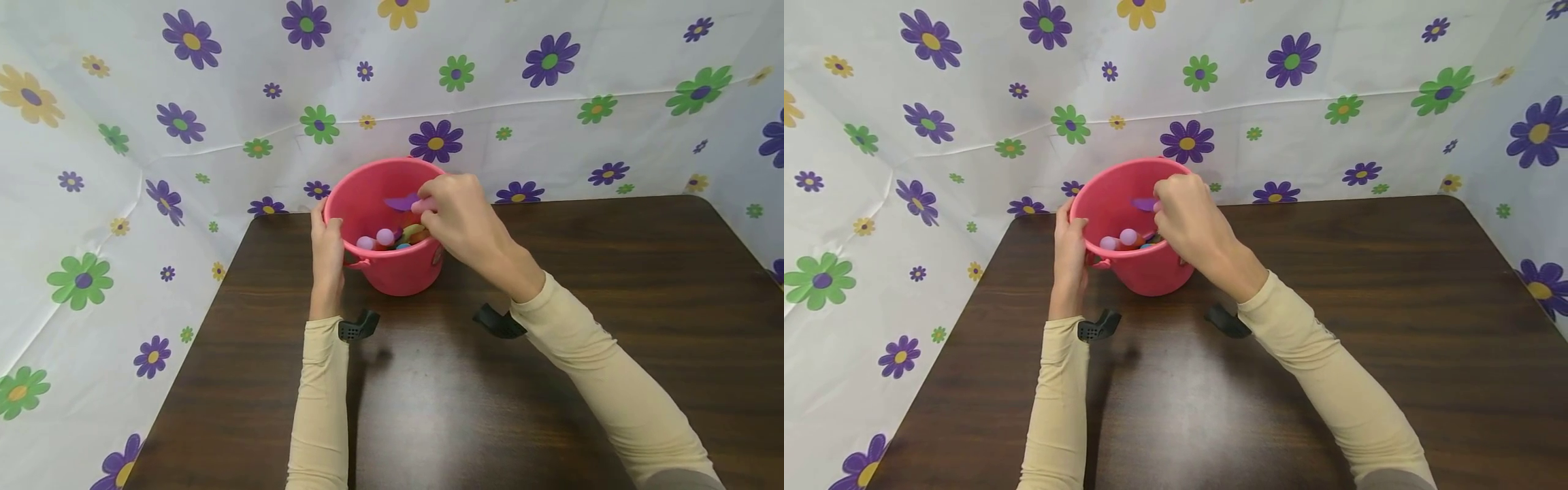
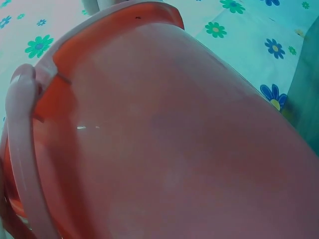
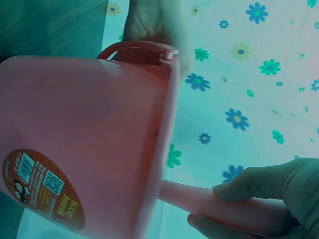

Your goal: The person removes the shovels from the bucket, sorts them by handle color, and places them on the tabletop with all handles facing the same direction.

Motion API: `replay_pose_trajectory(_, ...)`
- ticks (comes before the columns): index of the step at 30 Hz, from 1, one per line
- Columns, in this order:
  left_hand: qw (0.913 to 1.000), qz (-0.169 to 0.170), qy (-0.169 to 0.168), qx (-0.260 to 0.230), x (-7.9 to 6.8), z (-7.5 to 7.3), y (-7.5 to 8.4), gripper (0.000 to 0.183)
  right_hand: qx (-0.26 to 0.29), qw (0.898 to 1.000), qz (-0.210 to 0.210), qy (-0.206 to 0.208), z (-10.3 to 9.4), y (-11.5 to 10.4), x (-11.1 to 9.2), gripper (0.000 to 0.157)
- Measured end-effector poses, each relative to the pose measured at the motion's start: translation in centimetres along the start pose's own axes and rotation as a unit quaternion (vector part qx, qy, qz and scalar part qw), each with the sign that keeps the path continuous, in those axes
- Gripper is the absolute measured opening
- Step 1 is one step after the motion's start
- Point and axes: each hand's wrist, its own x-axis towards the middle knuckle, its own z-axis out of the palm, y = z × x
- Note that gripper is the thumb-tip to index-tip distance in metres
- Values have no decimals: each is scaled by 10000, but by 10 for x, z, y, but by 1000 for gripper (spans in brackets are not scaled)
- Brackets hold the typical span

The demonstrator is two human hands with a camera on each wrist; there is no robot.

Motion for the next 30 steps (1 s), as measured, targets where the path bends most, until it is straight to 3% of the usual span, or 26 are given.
replay_pose_trajectory(10, 10000, 12, 10, 9, -2, 1, 0, 57, 39, 9988, -181, 457, -16, -6, -14, 21)
replay_pose_trajectory(20, 10000, -9, 11, -5, -1, -2, 1, 58, 39, 9912, -413, 1261, -35, -3, -30, 21)
replay_pose_trajectory(30, 10000, -24, 4, 72, -2, 0, 0, 58, -258, 9861, -289, 1618, -53, 8, -42, 21)
